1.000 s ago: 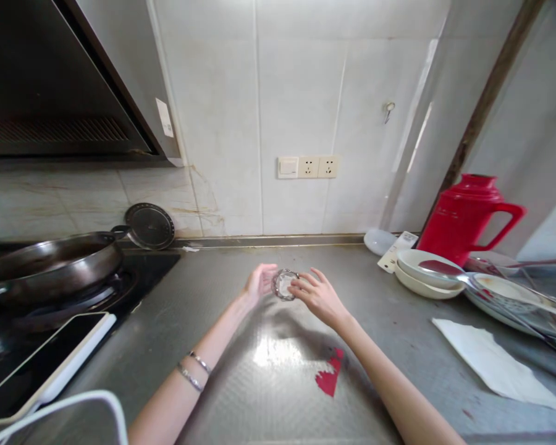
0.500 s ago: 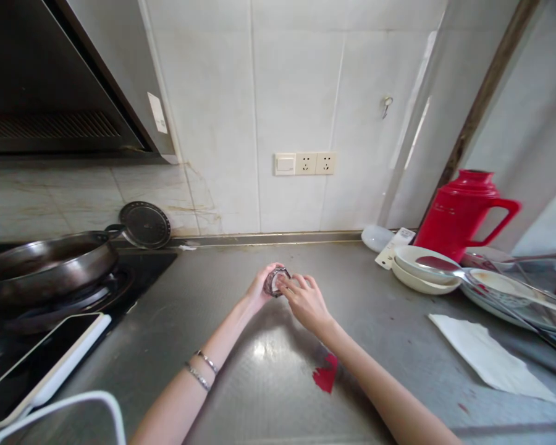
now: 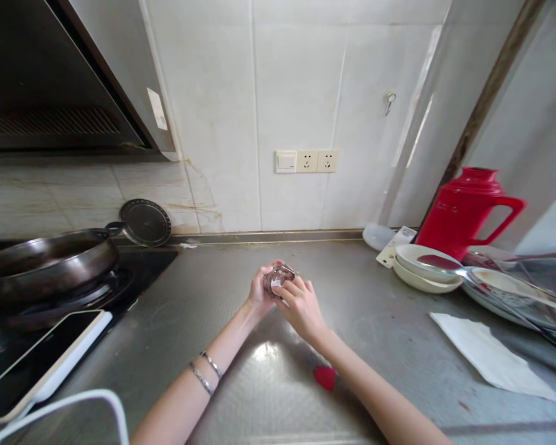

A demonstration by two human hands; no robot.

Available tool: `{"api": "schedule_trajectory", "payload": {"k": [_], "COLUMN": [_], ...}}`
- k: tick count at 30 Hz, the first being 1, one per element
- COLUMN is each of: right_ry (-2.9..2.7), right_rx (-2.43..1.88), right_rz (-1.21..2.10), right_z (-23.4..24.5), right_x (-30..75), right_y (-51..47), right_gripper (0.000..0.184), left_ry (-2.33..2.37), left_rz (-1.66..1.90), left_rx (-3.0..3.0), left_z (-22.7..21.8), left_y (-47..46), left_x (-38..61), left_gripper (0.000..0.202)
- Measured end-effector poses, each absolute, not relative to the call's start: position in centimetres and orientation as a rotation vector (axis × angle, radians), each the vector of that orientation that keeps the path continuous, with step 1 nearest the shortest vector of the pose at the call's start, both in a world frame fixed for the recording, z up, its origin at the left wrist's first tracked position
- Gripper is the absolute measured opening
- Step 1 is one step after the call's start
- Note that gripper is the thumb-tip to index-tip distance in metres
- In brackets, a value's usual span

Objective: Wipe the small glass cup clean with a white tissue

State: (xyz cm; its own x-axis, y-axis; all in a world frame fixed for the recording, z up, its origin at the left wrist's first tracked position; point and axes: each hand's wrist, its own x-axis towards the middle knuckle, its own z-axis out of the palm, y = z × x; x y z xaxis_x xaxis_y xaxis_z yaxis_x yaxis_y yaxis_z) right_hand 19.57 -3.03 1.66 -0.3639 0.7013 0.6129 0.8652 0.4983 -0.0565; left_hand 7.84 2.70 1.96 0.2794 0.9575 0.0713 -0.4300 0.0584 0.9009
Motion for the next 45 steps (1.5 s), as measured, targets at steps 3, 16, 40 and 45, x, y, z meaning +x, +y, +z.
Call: {"api": "schedule_trajectory", "payload": {"k": [3,16,40,45], "right_ry": [-2.188,-2.539,-2.127,-2.245], "right_rx": [-1.244,-1.047,-1.103,-1.087], "right_rz": [-0.483,-0.638,-0.424,-0.576], "right_z": [1.7,2.3,1.2,1.8], "right_x": [19.9,23.3,19.8,20.8], "right_y": [-3.0,-2.1,-3.1,-3.0], "right_gripper": [0.019,0.013,0.009,0.011], "left_ry": [0.592,0.694,0.385,0.310], "left_rz": [1.165,0.732,1.158,1.019], "left_rx": [0.968,0.789,0.687,0.709], "left_z": [2.1,2.6,1.8,1.9], "left_y": [2.5,4.3,2.0,2.8], "left_x": [7.8,5.9,7.9,6.7], "left_gripper": [0.048,0.060,0.023,0.036]}}
